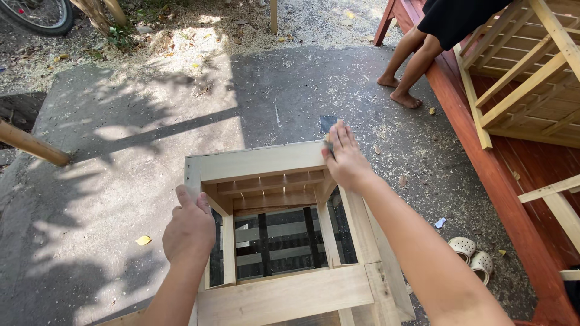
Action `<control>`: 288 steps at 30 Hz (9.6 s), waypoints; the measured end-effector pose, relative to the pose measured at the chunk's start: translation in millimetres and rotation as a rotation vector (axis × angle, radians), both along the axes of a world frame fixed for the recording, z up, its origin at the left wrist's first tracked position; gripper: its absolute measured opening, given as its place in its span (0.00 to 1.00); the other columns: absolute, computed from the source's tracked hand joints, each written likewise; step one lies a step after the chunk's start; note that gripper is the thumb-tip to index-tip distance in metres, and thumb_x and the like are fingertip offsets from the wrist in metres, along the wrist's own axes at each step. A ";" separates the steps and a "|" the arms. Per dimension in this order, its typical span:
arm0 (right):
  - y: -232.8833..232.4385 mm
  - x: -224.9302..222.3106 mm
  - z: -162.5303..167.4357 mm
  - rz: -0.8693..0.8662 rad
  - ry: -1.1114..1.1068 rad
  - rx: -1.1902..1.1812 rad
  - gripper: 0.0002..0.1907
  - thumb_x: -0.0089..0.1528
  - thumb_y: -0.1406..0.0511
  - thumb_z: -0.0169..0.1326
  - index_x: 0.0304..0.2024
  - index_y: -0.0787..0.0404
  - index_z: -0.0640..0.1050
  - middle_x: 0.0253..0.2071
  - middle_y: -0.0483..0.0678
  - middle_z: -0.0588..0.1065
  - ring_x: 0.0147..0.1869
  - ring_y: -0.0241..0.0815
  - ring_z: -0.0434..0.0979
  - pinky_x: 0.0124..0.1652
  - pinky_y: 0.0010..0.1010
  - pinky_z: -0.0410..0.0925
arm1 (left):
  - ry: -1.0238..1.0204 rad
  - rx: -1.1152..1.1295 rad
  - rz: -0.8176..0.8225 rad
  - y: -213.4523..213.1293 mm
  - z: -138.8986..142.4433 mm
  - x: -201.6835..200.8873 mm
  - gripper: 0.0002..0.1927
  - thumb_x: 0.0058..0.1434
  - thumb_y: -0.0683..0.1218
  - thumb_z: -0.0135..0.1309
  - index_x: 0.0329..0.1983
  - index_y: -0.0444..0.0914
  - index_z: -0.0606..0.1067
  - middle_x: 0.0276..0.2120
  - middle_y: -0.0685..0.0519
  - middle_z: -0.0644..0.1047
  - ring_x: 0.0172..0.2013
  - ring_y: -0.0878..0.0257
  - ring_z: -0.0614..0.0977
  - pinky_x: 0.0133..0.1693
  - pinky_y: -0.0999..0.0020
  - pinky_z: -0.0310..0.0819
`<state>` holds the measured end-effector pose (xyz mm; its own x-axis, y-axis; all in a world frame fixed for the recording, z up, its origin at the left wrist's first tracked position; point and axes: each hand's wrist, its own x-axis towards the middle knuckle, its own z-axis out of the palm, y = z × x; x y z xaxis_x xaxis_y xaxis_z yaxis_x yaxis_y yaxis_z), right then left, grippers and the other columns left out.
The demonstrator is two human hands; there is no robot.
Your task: The person sands the edges and surfaces of a wooden frame using a sanding block. They move the block along the frame's edges and flat surfaces, applying pressure to smooth the wood.
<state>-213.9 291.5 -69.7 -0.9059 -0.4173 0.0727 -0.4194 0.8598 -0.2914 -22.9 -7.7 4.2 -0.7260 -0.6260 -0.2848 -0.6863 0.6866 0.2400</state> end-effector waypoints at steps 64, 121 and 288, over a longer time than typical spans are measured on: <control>12.1 17.1 5.2 -0.048 -0.043 0.068 0.40 0.70 0.47 0.32 0.75 0.64 0.46 0.79 0.59 0.37 0.82 0.56 0.32 0.74 0.41 0.37 | 0.014 0.042 0.038 5.0 1.7 -9.9 0.31 0.74 0.61 0.25 0.74 0.41 0.52 0.50 0.36 0.78 0.46 0.39 0.83 0.46 0.47 0.79; 66.5 188.1 11.3 0.183 -0.064 -0.016 0.38 0.69 0.55 0.39 0.75 0.66 0.47 0.79 0.60 0.36 0.81 0.62 0.31 0.71 0.45 0.38 | -0.028 -0.025 0.035 0.7 -10.8 -9.2 0.34 0.73 0.61 0.37 0.75 0.40 0.51 0.48 0.36 0.79 0.46 0.39 0.84 0.45 0.48 0.80; 46.6 159.3 15.8 0.141 0.046 0.023 0.37 0.70 0.54 0.38 0.75 0.68 0.49 0.79 0.61 0.41 0.82 0.60 0.35 0.73 0.44 0.38 | -0.023 -0.021 0.020 -0.9 -18.2 -7.6 0.33 0.74 0.62 0.34 0.73 0.36 0.55 0.48 0.36 0.79 0.46 0.39 0.84 0.45 0.47 0.79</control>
